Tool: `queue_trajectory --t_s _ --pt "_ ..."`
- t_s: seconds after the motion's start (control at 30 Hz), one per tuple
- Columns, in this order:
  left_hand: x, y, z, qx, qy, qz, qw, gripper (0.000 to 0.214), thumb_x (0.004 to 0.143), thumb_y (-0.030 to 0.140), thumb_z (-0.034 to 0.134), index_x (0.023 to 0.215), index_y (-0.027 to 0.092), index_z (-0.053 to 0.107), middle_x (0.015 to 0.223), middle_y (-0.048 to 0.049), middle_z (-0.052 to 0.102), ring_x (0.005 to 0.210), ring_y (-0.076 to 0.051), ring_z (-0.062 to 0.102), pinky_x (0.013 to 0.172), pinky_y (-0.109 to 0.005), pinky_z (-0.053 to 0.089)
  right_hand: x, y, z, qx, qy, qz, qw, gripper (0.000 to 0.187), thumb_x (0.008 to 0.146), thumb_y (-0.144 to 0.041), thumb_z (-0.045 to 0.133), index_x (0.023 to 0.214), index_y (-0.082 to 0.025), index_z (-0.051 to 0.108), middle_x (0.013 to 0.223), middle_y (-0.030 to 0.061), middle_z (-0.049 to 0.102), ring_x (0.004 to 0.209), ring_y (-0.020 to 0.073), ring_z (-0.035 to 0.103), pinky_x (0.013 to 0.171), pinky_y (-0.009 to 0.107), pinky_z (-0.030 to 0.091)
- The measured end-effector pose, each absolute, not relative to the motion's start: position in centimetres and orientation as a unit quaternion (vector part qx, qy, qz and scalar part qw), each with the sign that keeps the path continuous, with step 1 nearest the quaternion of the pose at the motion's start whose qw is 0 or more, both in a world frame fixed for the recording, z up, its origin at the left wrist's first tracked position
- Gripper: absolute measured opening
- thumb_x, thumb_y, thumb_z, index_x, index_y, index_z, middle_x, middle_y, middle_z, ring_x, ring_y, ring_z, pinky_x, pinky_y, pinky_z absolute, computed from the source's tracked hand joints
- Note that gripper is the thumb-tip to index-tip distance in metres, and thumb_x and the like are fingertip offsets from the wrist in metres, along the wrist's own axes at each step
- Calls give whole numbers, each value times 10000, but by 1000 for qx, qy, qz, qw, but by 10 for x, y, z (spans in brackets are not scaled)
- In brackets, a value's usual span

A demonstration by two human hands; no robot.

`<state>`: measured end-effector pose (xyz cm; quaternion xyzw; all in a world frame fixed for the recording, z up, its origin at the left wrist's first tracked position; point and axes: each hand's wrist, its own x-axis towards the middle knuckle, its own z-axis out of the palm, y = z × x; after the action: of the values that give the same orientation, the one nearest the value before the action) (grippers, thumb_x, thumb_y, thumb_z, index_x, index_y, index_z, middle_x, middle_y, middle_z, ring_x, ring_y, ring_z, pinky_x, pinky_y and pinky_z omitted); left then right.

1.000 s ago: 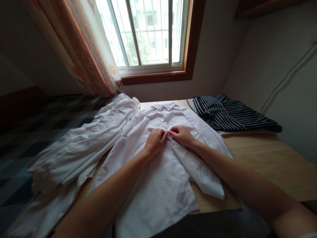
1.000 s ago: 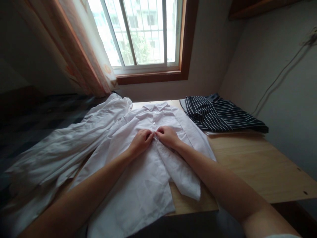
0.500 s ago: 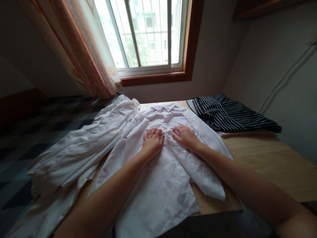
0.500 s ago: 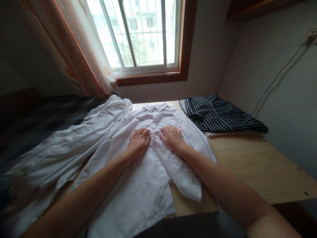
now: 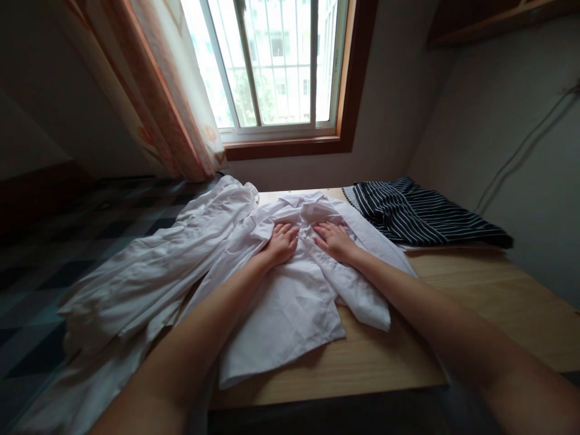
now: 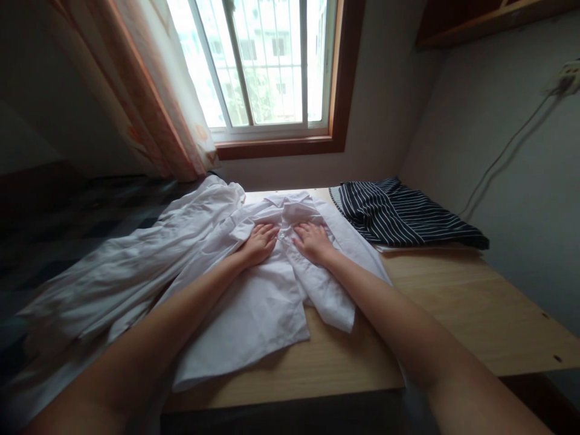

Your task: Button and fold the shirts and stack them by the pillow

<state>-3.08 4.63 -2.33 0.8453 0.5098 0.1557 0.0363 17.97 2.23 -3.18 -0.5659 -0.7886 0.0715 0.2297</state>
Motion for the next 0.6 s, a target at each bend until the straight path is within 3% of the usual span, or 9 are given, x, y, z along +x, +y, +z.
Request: queue_trajectory --t_s 0.23,0.37,0.47,0.6 --pt "-16 21 8 853 481 202 -24 292 873 114 485 1109 139 655 1182 -155 636 1154 -282 559 1045 -426 427 184 28 -14 -520 -790 69 317 269 876 -167 600 1115 -167 721 1216 123 694 1203 254 578 1083 426 398" --pt "-10 -17 21 850 473 227 43 154 900 163 504 976 175 637 999 -111 653 984 -258 599 914 -388 481 188 -3 1 -475 -772 143 397 216 877 -151 564 1028 -161 719 1029 98 728 968 215 661 912 354 500" --pt "-8 -39 14 851 460 228 113 105 914 222 527 915 183 624 924 -84 644 886 -229 605 836 -355 494 186 -29 2 -456 -766 251 377 210 913 -236 560 1066 -159 680 1003 88 719 853 186 662 767 297 507" --pt "-6 -50 0 835 478 249 109 92 904 220 554 904 182 638 922 -74 623 902 -221 594 864 -355 486 184 -45 -6 -465 -760 294 347 189 847 -289 655 981 -158 644 949 65 683 818 183 619 725 287 468"
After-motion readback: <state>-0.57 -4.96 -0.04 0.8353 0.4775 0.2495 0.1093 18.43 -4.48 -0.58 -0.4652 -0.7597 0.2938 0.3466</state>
